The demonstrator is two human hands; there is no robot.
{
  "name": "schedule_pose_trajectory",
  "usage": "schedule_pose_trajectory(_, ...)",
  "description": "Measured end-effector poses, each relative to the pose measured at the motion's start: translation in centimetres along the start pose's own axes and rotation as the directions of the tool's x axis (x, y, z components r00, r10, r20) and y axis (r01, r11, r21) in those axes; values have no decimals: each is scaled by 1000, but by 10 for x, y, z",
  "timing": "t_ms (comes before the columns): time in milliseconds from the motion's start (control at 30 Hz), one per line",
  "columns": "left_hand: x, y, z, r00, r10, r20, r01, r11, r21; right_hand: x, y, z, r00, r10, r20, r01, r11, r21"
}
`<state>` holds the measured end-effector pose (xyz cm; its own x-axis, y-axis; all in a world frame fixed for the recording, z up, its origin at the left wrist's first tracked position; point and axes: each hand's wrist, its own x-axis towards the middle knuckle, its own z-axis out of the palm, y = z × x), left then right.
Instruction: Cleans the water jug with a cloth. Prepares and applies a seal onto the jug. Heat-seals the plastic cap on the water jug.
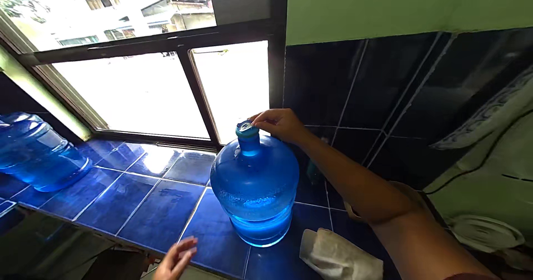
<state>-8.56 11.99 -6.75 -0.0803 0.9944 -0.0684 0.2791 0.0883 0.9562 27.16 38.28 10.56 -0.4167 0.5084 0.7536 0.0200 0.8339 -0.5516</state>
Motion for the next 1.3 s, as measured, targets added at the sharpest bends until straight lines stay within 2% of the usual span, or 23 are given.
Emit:
schedule_pose_trajectory(33, 20, 30, 6, 992, 127, -22, -125, 990, 66, 1, -3, -3, 999, 22, 26, -22, 1000, -1)
schedule_pose_trajectory(100, 58, 101, 26, 930, 367, -35, -346, 901, 261, 0, -9, -13, 994, 106, 32, -108, 993, 43)
schedule_pose_trajectory(167, 88, 170, 49, 828, 559, 38, -506, 717, 479, -5, -15, -30, 979, 184, -86, -171, 975, 143)
schedule_pose_trajectory(233, 116, 224, 73, 716, 673, 186, -616, 483, 623, -18, -24, -58, 934, 265, -239, -220, 955, 200)
schedule_pose_trajectory(267, 128, 244, 84, 680, 683, 268, -641, 376, 669, -30, -27, -76, 912, 296, -285, -243, 948, 206)
schedule_pose_trajectory(300, 137, 259, 94, 674, 652, 348, -652, 302, 696, -47, -29, -96, 895, 328, -302, -277, 940, 200)
schedule_pose_trajectory(400, 147, 273, 113, 723, 519, 457, -632, 229, 741, -130, -24, -153, 849, 468, -247, -471, 881, 49)
schedule_pose_trajectory(467, 152, 267, 111, 716, 539, 443, -631, 229, 742, -202, -2, -180, 737, 641, -213, -671, 731, -126)
schedule_pose_trajectory(533, 158, 262, 105, 722, 544, 427, -635, 276, 721, -283, 33, -191, 540, 825, -168, -823, 476, -310)
schedule_pose_trajectory(567, 159, 261, 105, 737, 530, 419, -627, 304, 718, -320, 49, -189, 468, 876, -117, -827, 388, -406)
schedule_pose_trajectory(633, 154, 263, 108, 777, 499, 384, -579, 325, 748, -381, 79, -177, 382, 923, 37, -720, 323, -615)
schedule_pose_trajectory(700, 133, 268, 123, 803, 487, 344, -524, 302, 796, -407, 89, -164, 237, 956, 173, -607, 285, -742)
schedule_pose_trajectory(733, 116, 266, 136, 788, 521, 328, -519, 277, 809, -409, 88, -160, 175, 964, 201, -567, 265, -780)
schedule_pose_trajectory(767, 96, 259, 153, 747, 581, 322, -529, 227, 818, -407, 87, -158, 145, 967, 209, -546, 254, -798)
schedule_pose_trajectory(833, 56, 223, 195, 682, 653, 329, -594, 232, 771, -407, 84, -158, 138, 970, 201, -546, 244, -801)
schedule_pose_trajectory(867, 34, 196, 219, 695, 633, 341, -633, 314, 708, -410, 83, -159, 150, 970, 190, -563, 242, -790)
schedule_pose_trajectory(933, -6, 137, 264, 767, 489, 415, -640, 536, 551, -415, 79, -162, 211, 968, 135, -610, 239, -755)
schedule_pose_trajectory(1000, -30, 85, 294, 830, 298, 471, -519, 723, 456, -413, 79, -160, 280, 957, 82, -626, 246, -740)
schedule_pose_trajectory(1067, -51, 48, 311, 879, 148, 453, -339, 861, 378, -410, 84, -157, 257, 960, 115, -583, 249, -774)
schedule_pose_trajectory(1133, -69, 24, 316, 880, 63, 470, -246, 908, 339, -407, 91, -155, 192, 968, 160, -533, 240, -811)
schedule_pose_trajectory(1233, -85, 7, 305, 841, -13, 542, -203, 919, 337, -408, 99, -152, 179, 967, 181, -491, 247, -835)
schedule_pose_trajectory(1300, -90, -2, 290, 838, -33, 545, -200, 910, 364, -406, 96, -150, 180, 971, 159, -475, 227, -850)
